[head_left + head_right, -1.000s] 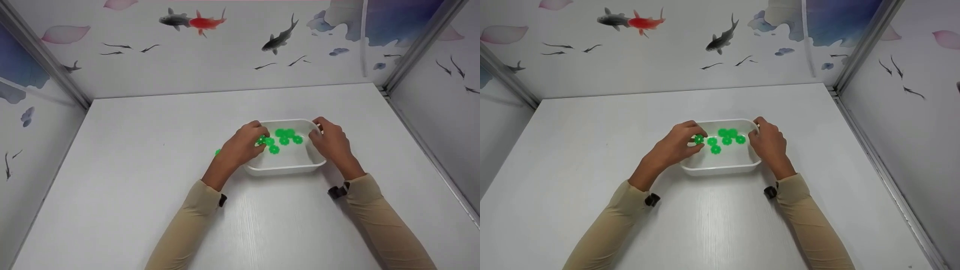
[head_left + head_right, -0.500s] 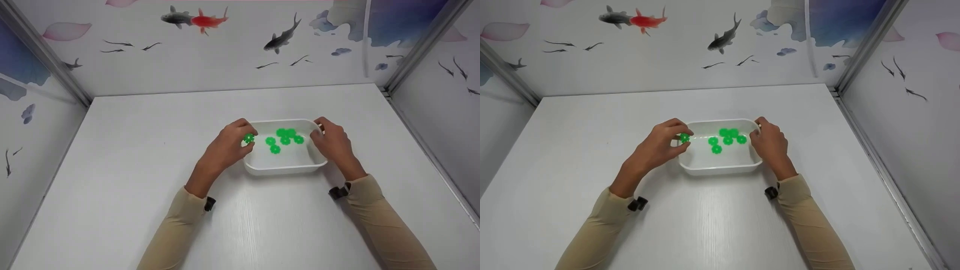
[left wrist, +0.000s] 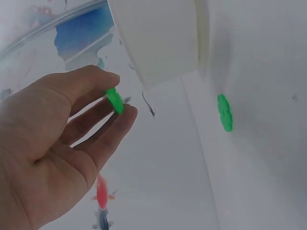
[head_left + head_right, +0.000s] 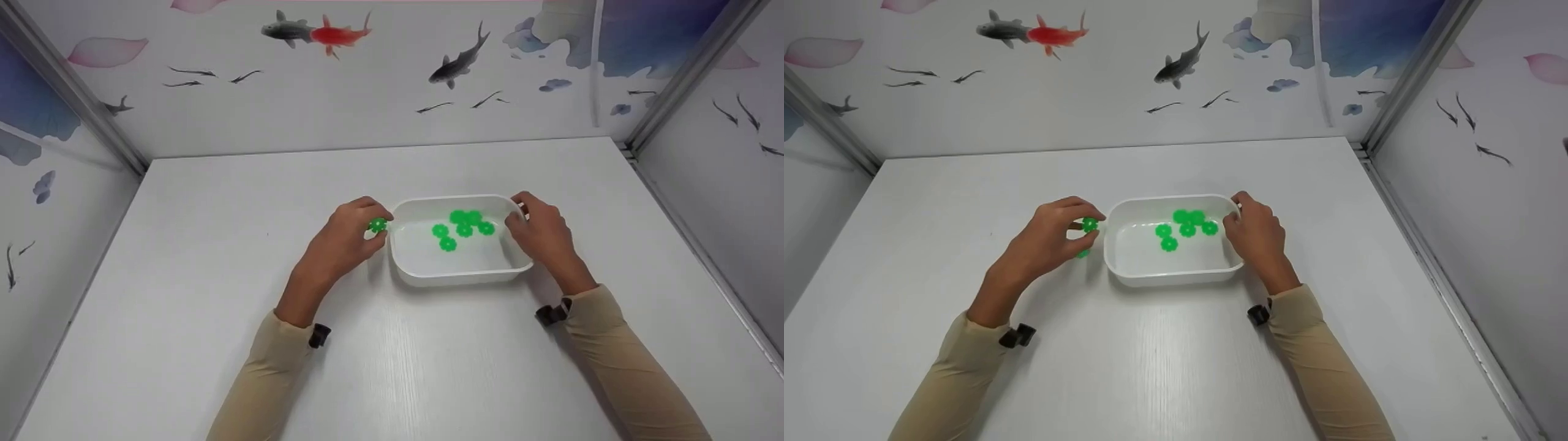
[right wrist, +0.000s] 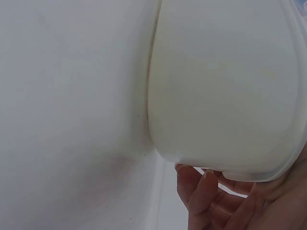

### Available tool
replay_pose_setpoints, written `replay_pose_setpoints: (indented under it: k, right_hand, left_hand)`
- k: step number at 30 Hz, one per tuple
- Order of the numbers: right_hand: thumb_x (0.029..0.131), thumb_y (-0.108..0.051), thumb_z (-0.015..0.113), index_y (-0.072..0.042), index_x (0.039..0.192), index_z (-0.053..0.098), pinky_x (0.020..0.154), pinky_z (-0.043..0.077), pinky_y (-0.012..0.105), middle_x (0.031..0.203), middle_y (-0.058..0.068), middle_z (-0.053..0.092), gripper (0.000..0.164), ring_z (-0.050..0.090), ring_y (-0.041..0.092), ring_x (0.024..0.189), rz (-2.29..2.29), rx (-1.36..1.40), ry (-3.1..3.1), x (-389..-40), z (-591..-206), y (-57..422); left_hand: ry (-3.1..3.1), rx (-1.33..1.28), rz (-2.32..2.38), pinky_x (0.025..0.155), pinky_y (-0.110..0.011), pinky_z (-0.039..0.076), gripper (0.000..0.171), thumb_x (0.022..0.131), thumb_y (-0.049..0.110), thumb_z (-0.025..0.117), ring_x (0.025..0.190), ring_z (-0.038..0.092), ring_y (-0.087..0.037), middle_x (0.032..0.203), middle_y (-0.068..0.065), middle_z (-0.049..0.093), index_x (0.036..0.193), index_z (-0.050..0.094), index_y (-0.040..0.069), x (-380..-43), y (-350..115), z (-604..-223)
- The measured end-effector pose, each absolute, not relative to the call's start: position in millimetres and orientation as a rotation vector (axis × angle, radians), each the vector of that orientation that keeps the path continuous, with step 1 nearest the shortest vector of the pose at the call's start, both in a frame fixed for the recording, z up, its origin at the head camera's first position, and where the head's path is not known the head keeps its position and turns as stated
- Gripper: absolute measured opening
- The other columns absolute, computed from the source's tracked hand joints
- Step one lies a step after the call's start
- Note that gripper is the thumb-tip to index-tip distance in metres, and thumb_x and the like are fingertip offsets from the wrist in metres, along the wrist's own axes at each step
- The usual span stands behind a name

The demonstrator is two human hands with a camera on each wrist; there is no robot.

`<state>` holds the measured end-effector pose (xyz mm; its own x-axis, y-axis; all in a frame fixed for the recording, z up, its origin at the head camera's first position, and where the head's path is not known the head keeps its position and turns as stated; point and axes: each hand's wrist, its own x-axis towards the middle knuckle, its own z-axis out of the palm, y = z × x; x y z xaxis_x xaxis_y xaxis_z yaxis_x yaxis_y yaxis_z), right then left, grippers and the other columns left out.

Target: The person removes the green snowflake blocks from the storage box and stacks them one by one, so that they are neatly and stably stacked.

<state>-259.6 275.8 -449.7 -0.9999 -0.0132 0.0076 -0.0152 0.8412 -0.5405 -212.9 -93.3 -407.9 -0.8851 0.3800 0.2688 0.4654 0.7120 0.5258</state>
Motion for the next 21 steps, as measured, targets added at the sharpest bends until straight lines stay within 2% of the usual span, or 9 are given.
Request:
replay_pose_setpoints:
  k: [9,14,21]
  right_hand:
    - [0.108,-0.028,0.051,-0.011,0.145,0.059,0.082,0.053,0.047,0.130,0.019,0.068,0.042,0.064,0.034,0.102,0.879,0.021,-3.013,-260,-452,277]
    - [0.108,-0.028,0.048,-0.011,0.143,0.060,0.079,0.054,0.047,0.127,0.019,0.070,0.040,0.066,0.034,0.099,0.880,0.055,-2.993,-259,-453,279]
    - [0.108,-0.028,0.048,-0.011,0.142,0.061,0.077,0.052,0.045,0.125,0.018,0.069,0.040,0.065,0.033,0.098,0.895,0.062,-2.987,-259,-452,278]
  left_hand:
    - [-2.846,-0.582,-0.855,0.103,-0.036,0.062,0.031,0.095,0.006,0.082,0.117,0.075,-0.024,0.126,-0.009,0.078,0.125,0.079,0.009,-214,-112,-414]
    - [-2.900,-0.572,-0.840,0.101,-0.038,0.063,0.031,0.093,0.004,0.083,0.115,0.075,-0.026,0.121,-0.012,0.079,0.124,0.079,0.005,-217,-116,-419]
    - [-3.042,-0.538,-0.814,0.110,-0.044,0.059,0.030,0.095,0.006,0.083,0.125,0.072,-0.030,0.128,-0.014,0.078,0.124,0.079,0.003,-221,-116,-427]
